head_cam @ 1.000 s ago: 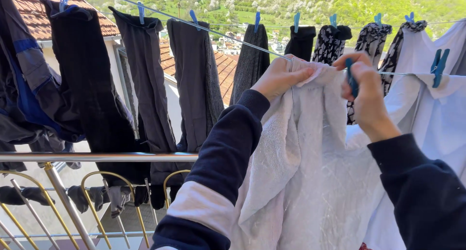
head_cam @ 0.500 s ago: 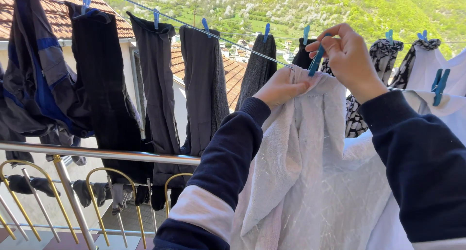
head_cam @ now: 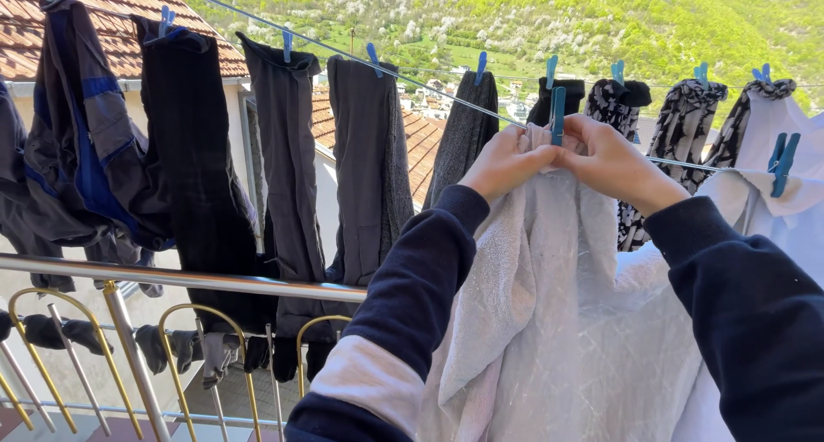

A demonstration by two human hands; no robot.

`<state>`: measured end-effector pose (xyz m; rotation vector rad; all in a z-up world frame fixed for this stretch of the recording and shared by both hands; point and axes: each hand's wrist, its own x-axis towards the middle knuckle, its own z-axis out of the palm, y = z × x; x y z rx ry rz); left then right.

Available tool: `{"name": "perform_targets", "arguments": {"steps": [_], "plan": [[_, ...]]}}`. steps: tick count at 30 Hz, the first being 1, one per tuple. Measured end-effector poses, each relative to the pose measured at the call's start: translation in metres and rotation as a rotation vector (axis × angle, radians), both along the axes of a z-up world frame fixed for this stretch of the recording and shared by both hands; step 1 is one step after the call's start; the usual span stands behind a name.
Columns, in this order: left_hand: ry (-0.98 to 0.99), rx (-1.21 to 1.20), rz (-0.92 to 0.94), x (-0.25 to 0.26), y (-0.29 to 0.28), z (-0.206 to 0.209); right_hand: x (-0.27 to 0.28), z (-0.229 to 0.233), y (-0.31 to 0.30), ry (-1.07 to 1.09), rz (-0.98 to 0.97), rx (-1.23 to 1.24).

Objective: The person hangs various pieces of laundry, including a white sheet and a light blue towel, on a clothesline using blue clothespins. They repeatedly pick up items from a pile on a chair, unfold them, and secure them to the line with clips.

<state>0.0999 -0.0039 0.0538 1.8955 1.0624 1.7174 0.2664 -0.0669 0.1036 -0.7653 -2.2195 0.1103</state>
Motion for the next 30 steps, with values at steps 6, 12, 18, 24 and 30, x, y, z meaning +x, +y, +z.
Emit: {"name": "perform_targets", "arguments": {"steps": [6,12,18,24,30], "plan": [[0.148,-0.138,0.224,-0.001,-0.032,0.009,0.014,-0.021,0.085,0.003,-0.156,0.111],[0.272,-0.216,0.401,0.008,-0.051,0.013,0.002,-0.031,0.054,-0.031,-0.358,0.241],[0.212,0.029,0.444,0.019,-0.092,0.007,-0.007,-0.031,-0.002,0.039,-0.328,0.461],[0.239,0.491,0.692,0.047,-0.1,-0.031,0.008,-0.074,-0.013,0.258,-0.273,0.322],[0.36,0.518,0.42,0.088,-0.11,-0.085,0.04,-0.149,-0.029,0.386,-0.322,0.094]]}}
